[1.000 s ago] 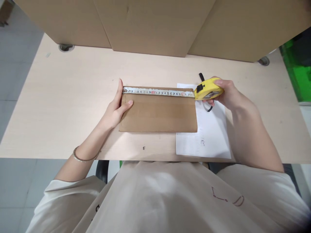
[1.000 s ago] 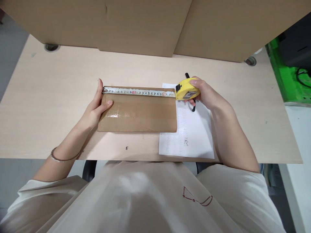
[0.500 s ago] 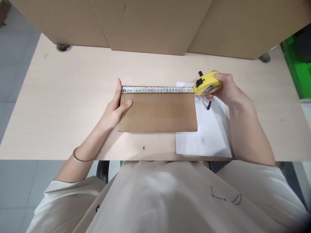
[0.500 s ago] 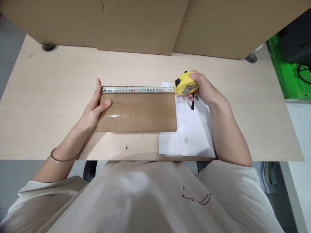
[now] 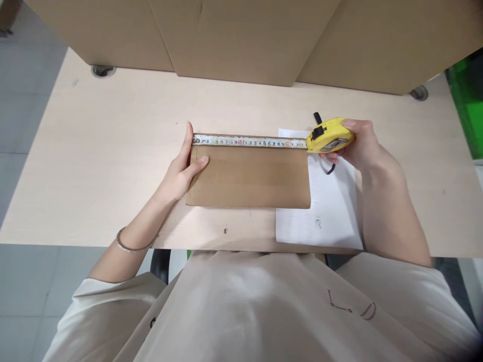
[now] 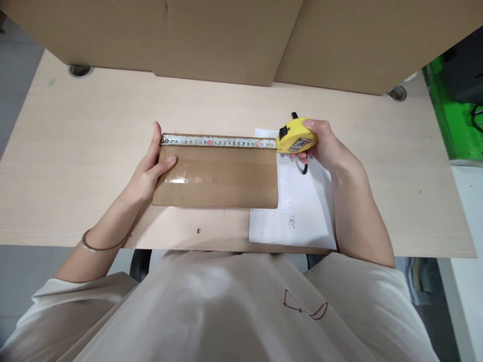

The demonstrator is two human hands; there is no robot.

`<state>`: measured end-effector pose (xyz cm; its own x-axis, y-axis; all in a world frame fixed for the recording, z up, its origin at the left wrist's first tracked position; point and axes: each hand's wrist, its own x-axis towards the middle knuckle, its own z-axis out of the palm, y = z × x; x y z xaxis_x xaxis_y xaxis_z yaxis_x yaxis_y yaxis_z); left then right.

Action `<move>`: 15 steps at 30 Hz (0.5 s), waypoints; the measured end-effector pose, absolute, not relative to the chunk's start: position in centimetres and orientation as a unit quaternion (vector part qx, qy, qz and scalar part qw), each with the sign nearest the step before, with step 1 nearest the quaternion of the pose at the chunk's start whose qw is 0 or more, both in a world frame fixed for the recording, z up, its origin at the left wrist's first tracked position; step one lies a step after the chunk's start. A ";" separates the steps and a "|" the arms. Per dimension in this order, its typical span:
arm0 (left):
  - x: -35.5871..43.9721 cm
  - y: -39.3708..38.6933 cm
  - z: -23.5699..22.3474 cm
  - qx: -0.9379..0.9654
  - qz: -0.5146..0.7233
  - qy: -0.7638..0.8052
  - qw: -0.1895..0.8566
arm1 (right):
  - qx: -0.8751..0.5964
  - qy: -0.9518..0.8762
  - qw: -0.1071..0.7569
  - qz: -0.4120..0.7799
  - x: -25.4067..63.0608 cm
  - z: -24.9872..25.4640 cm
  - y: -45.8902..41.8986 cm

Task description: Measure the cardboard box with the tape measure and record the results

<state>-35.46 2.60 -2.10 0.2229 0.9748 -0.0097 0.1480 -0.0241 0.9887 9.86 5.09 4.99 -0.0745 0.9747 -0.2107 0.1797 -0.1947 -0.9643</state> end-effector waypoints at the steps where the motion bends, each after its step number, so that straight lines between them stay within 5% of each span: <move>1: -35.5 2.6 -2.0 0.596 0.397 0.477 0.510 | -0.565 -0.512 0.377 0.526 9.9 5.0 5.1; 15: -35.1 2.7 -2.3 0.613 0.388 0.470 0.503 | -0.499 -0.620 0.326 0.510 4.2 10.3 6.0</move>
